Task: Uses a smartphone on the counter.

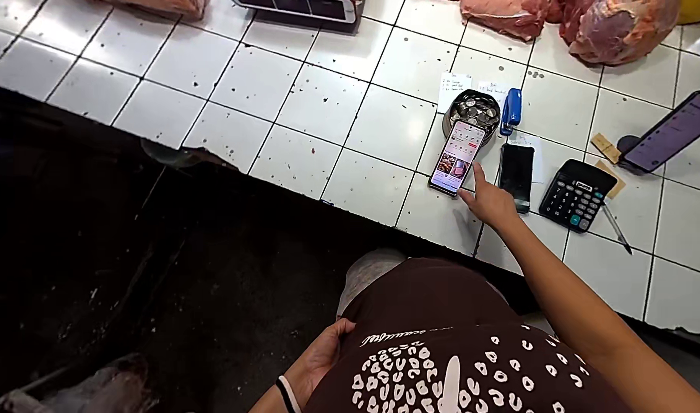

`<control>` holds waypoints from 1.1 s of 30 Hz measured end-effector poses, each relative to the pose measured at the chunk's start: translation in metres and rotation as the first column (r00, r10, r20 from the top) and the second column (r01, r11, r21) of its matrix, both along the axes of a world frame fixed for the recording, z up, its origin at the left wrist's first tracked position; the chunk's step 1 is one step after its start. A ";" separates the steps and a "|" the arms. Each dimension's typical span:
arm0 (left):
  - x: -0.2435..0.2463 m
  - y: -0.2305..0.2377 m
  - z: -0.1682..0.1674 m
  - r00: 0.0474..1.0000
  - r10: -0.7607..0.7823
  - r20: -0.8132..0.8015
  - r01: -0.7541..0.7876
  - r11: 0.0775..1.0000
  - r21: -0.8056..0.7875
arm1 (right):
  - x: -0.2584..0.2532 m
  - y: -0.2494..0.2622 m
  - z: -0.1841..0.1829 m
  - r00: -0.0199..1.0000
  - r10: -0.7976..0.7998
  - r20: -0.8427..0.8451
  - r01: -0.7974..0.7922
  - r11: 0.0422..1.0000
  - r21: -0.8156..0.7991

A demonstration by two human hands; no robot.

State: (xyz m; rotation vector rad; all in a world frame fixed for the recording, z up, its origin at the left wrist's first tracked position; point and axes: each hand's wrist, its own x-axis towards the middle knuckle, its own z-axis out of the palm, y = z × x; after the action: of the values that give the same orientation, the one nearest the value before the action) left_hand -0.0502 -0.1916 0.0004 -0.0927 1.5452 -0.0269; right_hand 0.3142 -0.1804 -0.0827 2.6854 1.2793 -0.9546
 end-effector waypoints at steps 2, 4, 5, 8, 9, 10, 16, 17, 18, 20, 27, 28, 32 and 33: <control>0.000 -0.014 0.001 0.999 0.041 0.001 -0.041 0.999 0.016 | 0.002 0.009 0.002 0.999 0.044 -0.007 -0.043 0.998 0.043; -0.002 -0.027 0.001 0.997 0.076 0.024 -0.077 0.996 0.041 | 0.001 0.018 0.001 0.997 0.078 -0.004 -0.078 0.994 0.078; -0.003 -0.033 0.000 0.995 0.091 0.034 -0.093 0.994 0.056 | 0.001 0.021 0.000 0.996 0.092 0.008 -0.092 0.991 0.096; -0.001 -0.046 0.000 0.991 0.135 0.023 -0.137 0.986 0.099 | 0.004 0.033 0.000 0.995 0.104 0.013 -0.104 0.990 0.090; 0.000 -0.047 0.001 0.988 0.154 0.014 -0.154 0.983 0.099 | 0.005 0.038 0.005 0.995 0.102 0.005 -0.102 0.992 0.073; 0.000 -0.048 0.000 0.986 0.164 0.013 -0.165 0.982 0.093 | 0.006 0.043 0.011 0.995 0.099 -0.004 -0.099 0.995 0.031; -0.005 -0.033 -0.006 0.983 0.173 0.056 -0.173 0.985 0.003 | 0.010 0.053 0.024 0.998 0.057 0.018 -0.056 0.998 -0.004; -0.004 -0.028 -0.005 0.985 0.162 0.056 -0.162 0.987 -0.007 | 0.010 0.051 0.020 0.999 0.048 0.027 -0.048 0.999 0.016; -0.004 -0.022 -0.005 0.987 0.147 0.057 -0.147 0.989 -0.017 | 0.011 0.048 0.014 0.998 0.041 0.040 -0.043 0.998 0.056; -0.001 -0.010 -0.004 0.993 0.110 0.048 -0.109 0.994 -0.024 | 0.011 0.045 0.008 0.999 0.027 0.046 -0.030 0.997 0.071; 0.006 0.037 0.011 1.000 -0.015 0.015 0.015 1.000 0.015 | 0.013 0.052 0.001 0.999 -0.027 0.046 0.025 0.998 0.063; 0.005 0.043 0.011 0.999 -0.034 0.019 0.033 0.999 0.018 | 0.013 0.053 0.001 0.998 -0.036 0.047 0.034 0.998 0.051; 0.002 0.070 0.013 0.998 -0.049 0.036 0.050 0.999 -0.015 | 0.006 0.051 0.003 0.994 -0.099 0.035 0.096 0.993 0.069; 0.002 0.077 0.013 0.998 -0.051 0.039 0.052 0.998 -0.022 | 0.003 0.049 0.005 0.993 -0.110 0.036 0.107 0.991 0.076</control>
State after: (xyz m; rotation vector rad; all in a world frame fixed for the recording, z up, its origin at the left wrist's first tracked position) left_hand -0.0484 -0.1147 0.0138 -0.0701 1.5089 -0.0862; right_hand 0.3170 -0.1313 -0.0774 2.8414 1.1946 -0.8751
